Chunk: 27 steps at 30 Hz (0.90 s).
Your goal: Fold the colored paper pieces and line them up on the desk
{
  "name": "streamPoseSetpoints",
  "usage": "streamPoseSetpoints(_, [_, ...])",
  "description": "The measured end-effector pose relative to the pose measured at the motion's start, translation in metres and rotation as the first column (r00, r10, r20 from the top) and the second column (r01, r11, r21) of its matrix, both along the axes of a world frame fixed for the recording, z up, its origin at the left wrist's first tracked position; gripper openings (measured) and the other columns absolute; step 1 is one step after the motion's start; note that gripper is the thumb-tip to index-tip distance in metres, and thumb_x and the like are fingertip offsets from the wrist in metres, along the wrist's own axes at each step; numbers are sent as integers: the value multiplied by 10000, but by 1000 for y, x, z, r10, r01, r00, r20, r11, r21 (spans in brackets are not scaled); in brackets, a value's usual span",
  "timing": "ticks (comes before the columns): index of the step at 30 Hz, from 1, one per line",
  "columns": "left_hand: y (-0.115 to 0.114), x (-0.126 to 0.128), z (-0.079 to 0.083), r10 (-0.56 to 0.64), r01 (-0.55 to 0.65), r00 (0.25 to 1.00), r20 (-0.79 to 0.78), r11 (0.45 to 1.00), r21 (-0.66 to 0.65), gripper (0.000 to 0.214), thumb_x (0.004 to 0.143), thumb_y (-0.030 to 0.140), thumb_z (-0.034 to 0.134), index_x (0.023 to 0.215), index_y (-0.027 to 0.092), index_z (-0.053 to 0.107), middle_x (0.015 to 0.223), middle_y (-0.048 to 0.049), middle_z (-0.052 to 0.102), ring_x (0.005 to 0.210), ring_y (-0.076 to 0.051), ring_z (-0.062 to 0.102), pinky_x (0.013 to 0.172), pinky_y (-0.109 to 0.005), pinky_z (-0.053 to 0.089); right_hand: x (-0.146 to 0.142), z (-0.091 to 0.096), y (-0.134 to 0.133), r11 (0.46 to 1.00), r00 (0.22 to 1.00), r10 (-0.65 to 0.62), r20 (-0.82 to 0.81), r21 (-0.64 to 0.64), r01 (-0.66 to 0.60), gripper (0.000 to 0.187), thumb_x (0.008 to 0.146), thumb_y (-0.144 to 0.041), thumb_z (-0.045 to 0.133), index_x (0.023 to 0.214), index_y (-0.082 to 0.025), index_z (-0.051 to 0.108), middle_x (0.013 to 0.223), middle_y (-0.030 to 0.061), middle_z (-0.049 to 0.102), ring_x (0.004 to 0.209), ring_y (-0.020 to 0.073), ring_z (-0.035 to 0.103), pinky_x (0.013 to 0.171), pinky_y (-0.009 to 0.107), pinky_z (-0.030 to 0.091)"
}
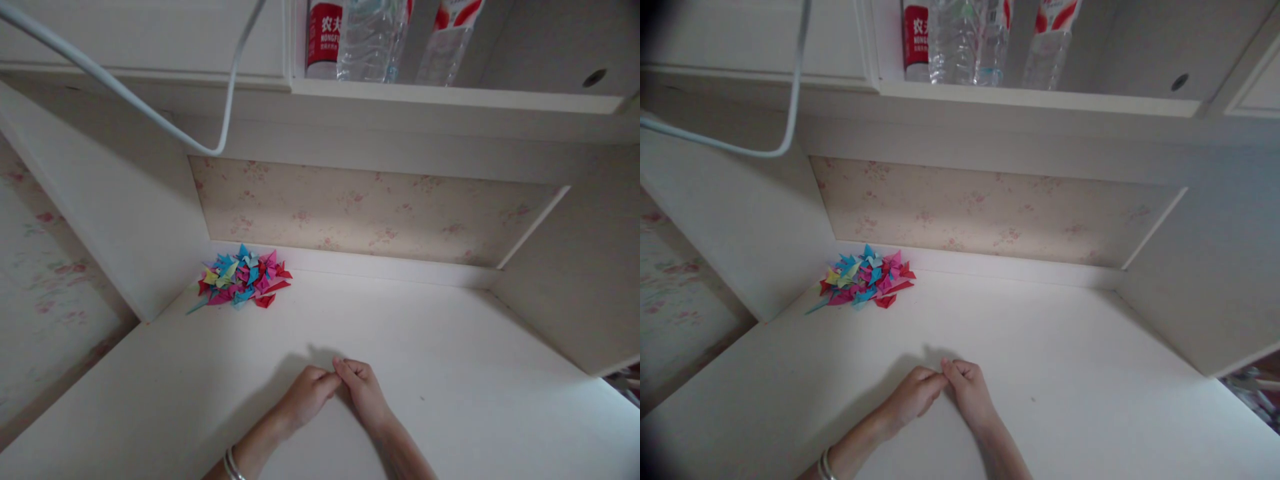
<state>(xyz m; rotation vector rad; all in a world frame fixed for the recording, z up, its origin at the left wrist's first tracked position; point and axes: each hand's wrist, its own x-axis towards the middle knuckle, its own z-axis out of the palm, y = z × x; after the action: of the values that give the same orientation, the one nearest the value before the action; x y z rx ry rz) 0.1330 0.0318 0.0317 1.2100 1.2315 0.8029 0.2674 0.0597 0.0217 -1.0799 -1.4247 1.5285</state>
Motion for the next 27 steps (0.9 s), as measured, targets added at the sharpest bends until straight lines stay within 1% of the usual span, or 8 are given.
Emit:
streamPoseSetpoints(8, [-1,1,0,11,-9,999,-35,998,64,449,877,530,385,575,197,377,483,74,289,486,-95,281,501,-268,196,-3,-11,5,989,989,-146,-33,-34,145,536,792,-648,546,532,-190,446,454,-79,316,458,83,261,466,239,221])
streamPoseSetpoints(11, [0,0,-2,142,-95,969,-200,969,228,439,904,495,366,602,184,435,535,50,380,540,-111,372,542,-258,277,-1,-9,2,967,958,-224,181,164,196,508,877,-605,432,610,-186,535,498,-34,450,491,115,382,502,249,303])
streamPoseSetpoints(13, [-2,-4,-1,234,-76,891,-390,922,381,414,927,421,359,634,170,509,606,11,491,610,-130,456,612,-266,340,0,-5,-2,906,878,-284,385,408,114,444,930,-497,383,769,-181,650,708,50,633,682,165,545,671,277,403])
streamPoseSetpoints(15, [-5,-8,0,313,14,772,-553,862,507,316,930,319,382,777,174,617,783,-37,614,769,-164,547,753,-299,390,2,-1,-5,823,747,-355,561,566,-34,357,933,-401,395,1029,-210,681,1059,102,674,1009,223,569,947,371,354])
streamPoseSetpoints(18, [-11,-14,-4,443,106,569,-692,796,596,278,908,264,440,1103,253,638,1193,-73,617,1146,-252,506,1009,-445,311,2,0,-7,812,494,-421,761,559,-170,416,902,-441,449,1262,-285,588,1399,91,497,1305,304,382,1089,547,125])
streamPoseSetpoints(20, [-14,-15,-11,488,137,450,-748,790,597,342,917,299,438,1222,291,594,1354,-68,536,1286,-299,405,1075,-539,220,1,-2,-7,839,382,-401,833,501,-212,482,906,-511,418,1322,-301,539,1468,89,413,1359,326,308,1085,582,100])
streamPoseSetpoints(23, [-15,-15,-21,470,199,367,-803,804,561,387,940,333,394,1294,310,550,1422,-56,484,1337,-316,360,1087,-581,205,1,-5,-6,846,339,-371,864,465,-260,509,928,-523,357,1362,-299,499,1487,87,385,1376,315,290,1093,561,117])
streamPoseSetpoints(27, [-14,-15,-24,457,226,341,-821,808,544,400,956,352,352,1309,312,536,1435,-54,472,1343,-313,365,1081,-592,231,1,-4,-6,844,340,-387,857,477,-243,482,925,-506,381,1342,-307,520,1475,70,407,1366,304,312,1097,544,134])
